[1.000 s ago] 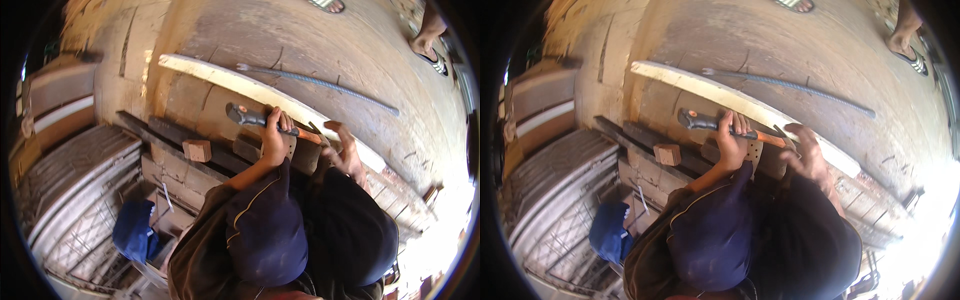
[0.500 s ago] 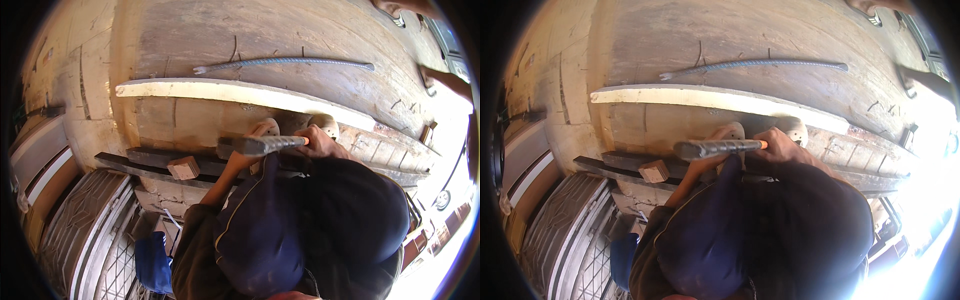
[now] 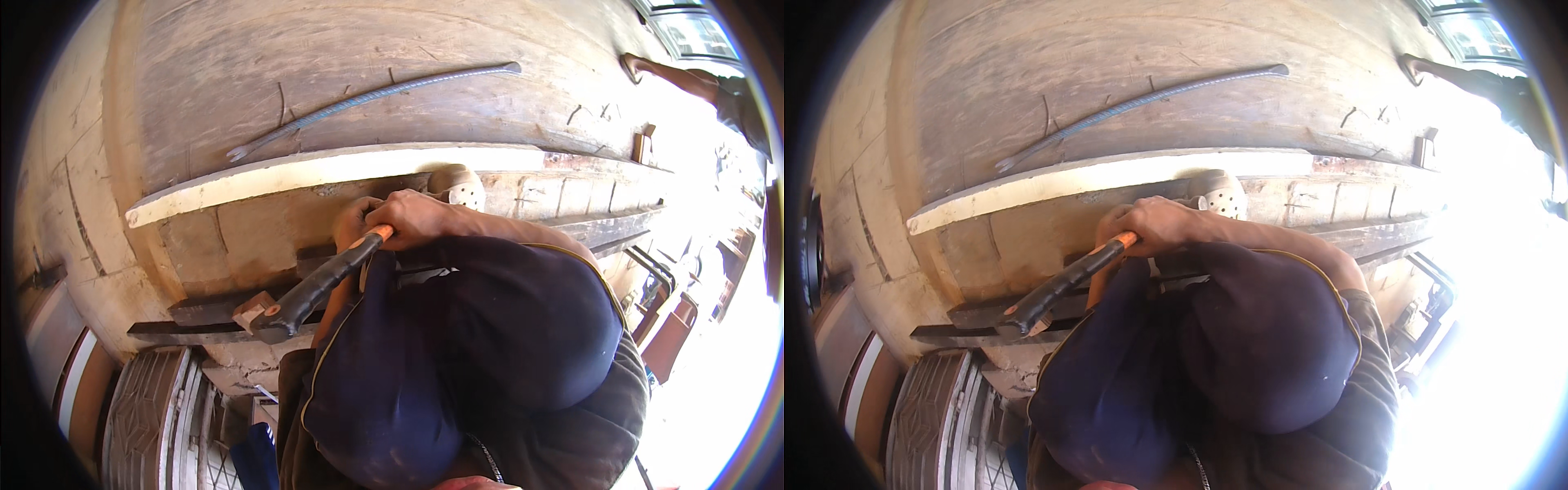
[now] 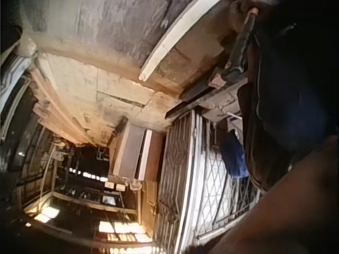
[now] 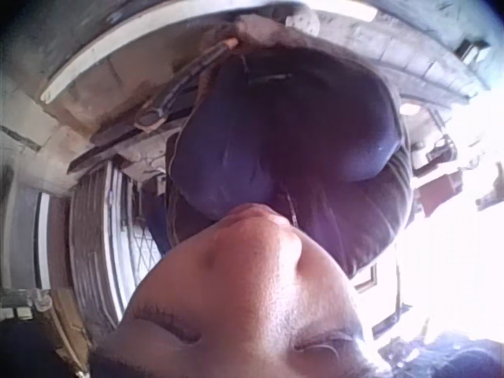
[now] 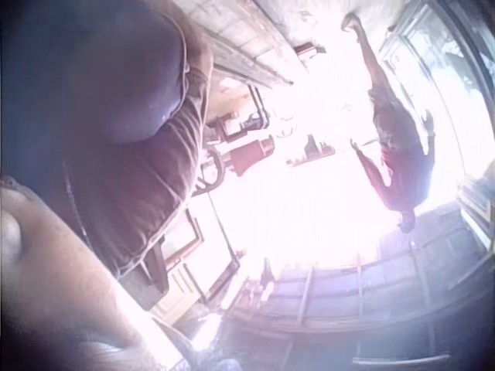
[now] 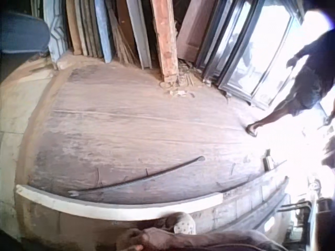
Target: The person sits on the floor and uses a hammer to bend and shape a long metal rod against a wooden plank. They repeatedly adjust the rod's position and strike it to achieve a curved form.
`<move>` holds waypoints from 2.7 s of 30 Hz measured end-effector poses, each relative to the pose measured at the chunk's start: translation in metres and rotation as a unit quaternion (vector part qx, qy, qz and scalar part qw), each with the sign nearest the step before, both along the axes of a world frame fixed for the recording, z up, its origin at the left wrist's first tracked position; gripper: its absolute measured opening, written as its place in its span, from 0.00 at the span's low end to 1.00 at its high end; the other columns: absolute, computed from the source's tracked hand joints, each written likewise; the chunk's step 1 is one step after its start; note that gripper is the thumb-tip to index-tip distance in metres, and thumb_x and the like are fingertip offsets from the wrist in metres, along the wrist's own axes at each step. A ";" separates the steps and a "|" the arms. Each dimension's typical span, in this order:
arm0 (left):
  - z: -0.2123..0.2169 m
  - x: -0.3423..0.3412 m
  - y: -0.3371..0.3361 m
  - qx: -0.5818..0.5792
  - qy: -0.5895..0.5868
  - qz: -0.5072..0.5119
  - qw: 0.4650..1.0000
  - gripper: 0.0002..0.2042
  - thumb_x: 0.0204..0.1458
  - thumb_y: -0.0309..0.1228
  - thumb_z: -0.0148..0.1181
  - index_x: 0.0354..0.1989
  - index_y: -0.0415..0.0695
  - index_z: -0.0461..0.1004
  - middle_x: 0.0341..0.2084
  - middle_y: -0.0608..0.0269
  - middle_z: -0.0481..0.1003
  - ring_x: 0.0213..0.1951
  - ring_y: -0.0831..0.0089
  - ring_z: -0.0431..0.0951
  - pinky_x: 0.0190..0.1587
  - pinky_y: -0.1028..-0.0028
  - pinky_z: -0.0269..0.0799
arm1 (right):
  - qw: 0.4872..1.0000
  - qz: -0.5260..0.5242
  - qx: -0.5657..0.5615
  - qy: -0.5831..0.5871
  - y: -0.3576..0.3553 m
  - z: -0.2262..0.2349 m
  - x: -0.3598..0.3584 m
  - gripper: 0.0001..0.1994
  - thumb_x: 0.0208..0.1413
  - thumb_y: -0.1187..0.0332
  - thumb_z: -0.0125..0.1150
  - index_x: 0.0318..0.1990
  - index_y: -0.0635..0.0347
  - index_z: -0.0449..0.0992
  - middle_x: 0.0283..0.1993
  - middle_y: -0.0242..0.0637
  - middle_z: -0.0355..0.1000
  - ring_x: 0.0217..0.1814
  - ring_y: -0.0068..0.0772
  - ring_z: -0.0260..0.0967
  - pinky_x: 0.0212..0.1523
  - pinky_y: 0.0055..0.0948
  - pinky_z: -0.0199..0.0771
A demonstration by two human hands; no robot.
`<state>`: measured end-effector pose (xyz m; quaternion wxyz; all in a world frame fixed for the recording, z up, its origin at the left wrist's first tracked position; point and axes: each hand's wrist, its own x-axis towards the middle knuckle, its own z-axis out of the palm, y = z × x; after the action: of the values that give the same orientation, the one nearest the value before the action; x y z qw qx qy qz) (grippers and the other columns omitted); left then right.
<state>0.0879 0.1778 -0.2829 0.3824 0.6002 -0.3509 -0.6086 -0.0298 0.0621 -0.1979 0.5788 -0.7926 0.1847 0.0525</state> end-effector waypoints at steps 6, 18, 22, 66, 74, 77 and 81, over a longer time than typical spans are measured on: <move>-0.021 0.030 0.019 -0.014 -0.118 0.003 0.993 0.16 0.43 0.45 0.66 0.31 0.44 0.77 0.24 0.54 0.76 0.28 0.60 0.77 0.35 0.63 0.72 | 0.998 0.028 0.003 0.059 0.001 -0.014 0.011 0.11 0.49 0.62 0.61 0.40 0.52 0.77 0.34 0.46 0.76 0.39 0.53 0.73 0.41 0.47 0.72; -0.013 0.021 0.017 -0.131 0.082 0.372 0.915 0.26 0.63 0.45 0.44 0.62 0.37 0.57 0.54 0.45 0.67 0.59 0.55 0.64 0.61 0.63 0.57 | 0.963 -0.076 -0.082 0.244 0.010 -0.006 0.015 0.14 0.56 0.63 0.60 0.39 0.67 0.71 0.24 0.53 0.71 0.25 0.48 0.72 0.28 0.40 0.68; -0.005 0.130 0.015 -0.120 -0.371 0.394 0.832 0.33 0.57 0.43 0.54 0.65 0.36 0.53 0.60 0.37 0.59 0.63 0.45 0.58 0.64 0.55 0.54 | 0.965 -0.164 -0.028 0.200 0.002 -0.018 0.001 0.12 0.59 0.63 0.58 0.32 0.64 0.67 0.19 0.36 0.61 0.22 0.26 0.58 0.23 0.31 0.57; 0.060 0.406 0.037 -0.154 -0.022 0.786 0.598 0.17 0.62 0.42 0.46 0.27 0.48 0.51 0.16 0.72 0.52 0.17 0.80 0.51 0.19 0.76 0.50 | 0.956 -0.284 -0.067 0.036 -0.033 -0.025 -0.003 0.20 0.62 0.61 0.53 0.58 0.60 0.65 0.50 0.43 0.70 0.48 0.36 0.71 0.47 0.35 0.71; 0.050 0.471 0.025 -0.114 -0.089 0.780 0.610 0.17 0.61 0.42 0.50 0.35 0.38 0.60 0.17 0.65 0.58 0.15 0.77 0.56 0.16 0.74 0.54 | 0.950 -0.300 -0.085 0.024 -0.035 -0.030 -0.004 0.20 0.61 0.61 0.54 0.57 0.61 0.66 0.45 0.42 0.72 0.44 0.34 0.72 0.45 0.34 0.71; 0.043 0.501 0.030 -0.096 -0.108 0.764 0.628 0.16 0.61 0.41 0.50 0.34 0.38 0.60 0.16 0.65 0.59 0.14 0.76 0.56 0.15 0.73 0.54 | 0.950 -0.303 -0.074 0.027 -0.035 -0.029 -0.009 0.19 0.61 0.63 0.54 0.56 0.62 0.67 0.42 0.40 0.72 0.43 0.32 0.71 0.45 0.33 0.71; 0.071 0.476 0.015 -0.122 -0.153 0.759 0.621 0.14 0.61 0.40 0.50 0.35 0.39 0.62 0.16 0.67 0.59 0.14 0.76 0.57 0.16 0.72 0.56 | 0.947 -0.312 -0.076 0.020 -0.037 -0.026 -0.016 0.15 0.61 0.70 0.54 0.53 0.64 0.68 0.38 0.38 0.73 0.39 0.30 0.71 0.43 0.31 0.71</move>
<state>0.5634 0.1928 -0.2116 0.7191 0.6854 0.1046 0.0464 -0.0454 0.0248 -0.2241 0.5003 -0.7361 0.4374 -0.1288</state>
